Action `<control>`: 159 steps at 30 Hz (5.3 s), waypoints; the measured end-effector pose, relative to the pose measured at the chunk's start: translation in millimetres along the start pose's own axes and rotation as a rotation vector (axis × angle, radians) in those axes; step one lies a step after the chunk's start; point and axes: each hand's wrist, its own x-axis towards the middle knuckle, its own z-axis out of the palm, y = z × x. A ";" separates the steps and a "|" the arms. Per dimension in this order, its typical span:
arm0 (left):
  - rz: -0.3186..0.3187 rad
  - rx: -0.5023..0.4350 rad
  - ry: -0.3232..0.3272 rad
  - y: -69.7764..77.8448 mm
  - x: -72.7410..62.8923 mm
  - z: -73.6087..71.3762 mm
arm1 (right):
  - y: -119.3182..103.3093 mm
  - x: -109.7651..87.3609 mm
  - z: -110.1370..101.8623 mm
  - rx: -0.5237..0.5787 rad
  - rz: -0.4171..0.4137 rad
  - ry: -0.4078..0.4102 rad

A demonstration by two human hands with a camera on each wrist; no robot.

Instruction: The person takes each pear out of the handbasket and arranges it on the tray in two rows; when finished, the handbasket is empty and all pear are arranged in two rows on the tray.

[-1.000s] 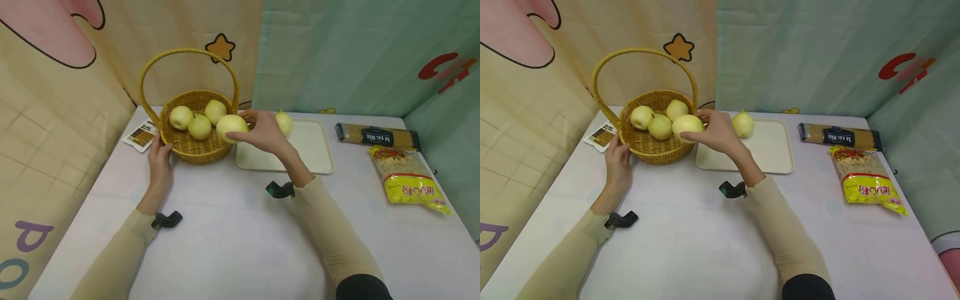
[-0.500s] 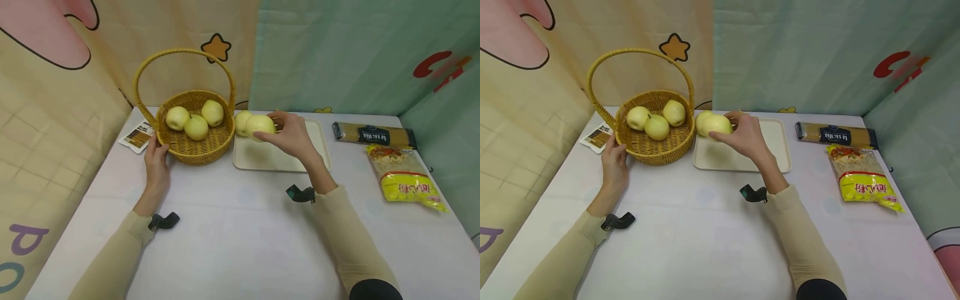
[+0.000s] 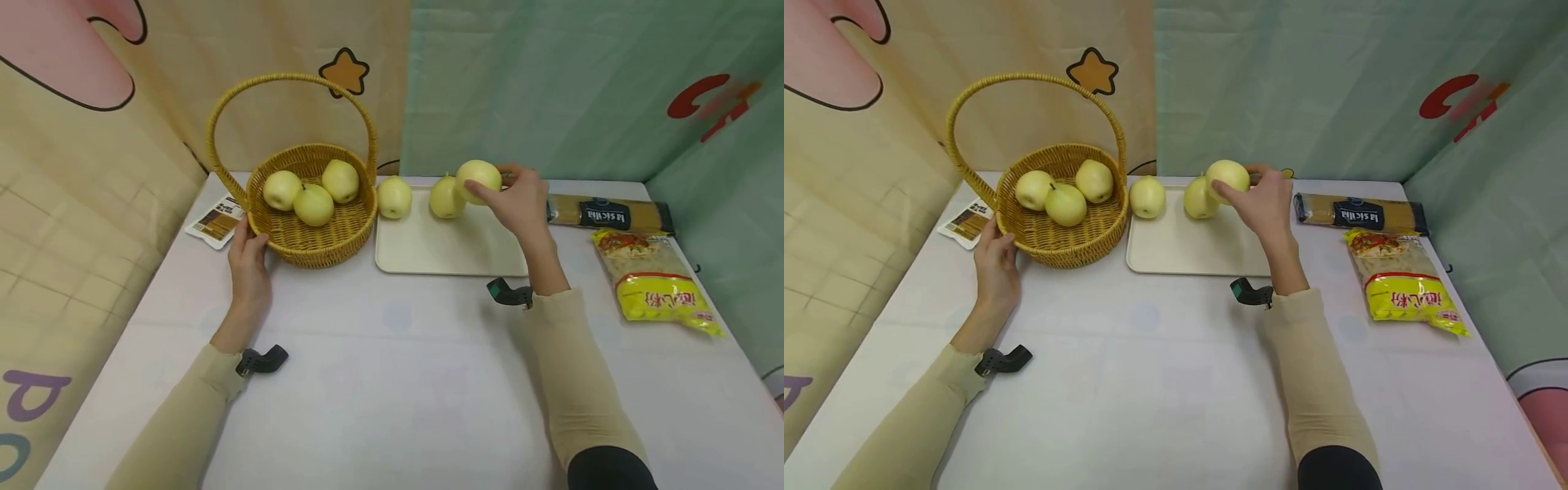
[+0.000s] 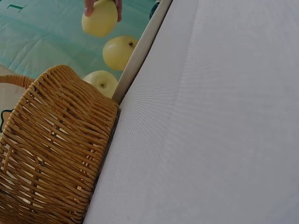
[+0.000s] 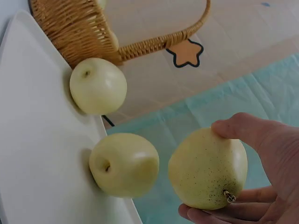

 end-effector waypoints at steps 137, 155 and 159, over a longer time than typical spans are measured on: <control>-0.022 0.046 -0.003 -0.8 -4.0 0.2 | -109.9 -46.5 157.4 0.291 -0.434 -0.261; -0.019 0.015 0.025 5.2 -6.5 -6.5 | -133.1 -40.2 189.8 0.161 -0.406 -0.425; -0.011 0.011 -0.002 1.5 -3.3 -0.1 | -130.4 -38.5 185.7 0.061 -0.405 -0.427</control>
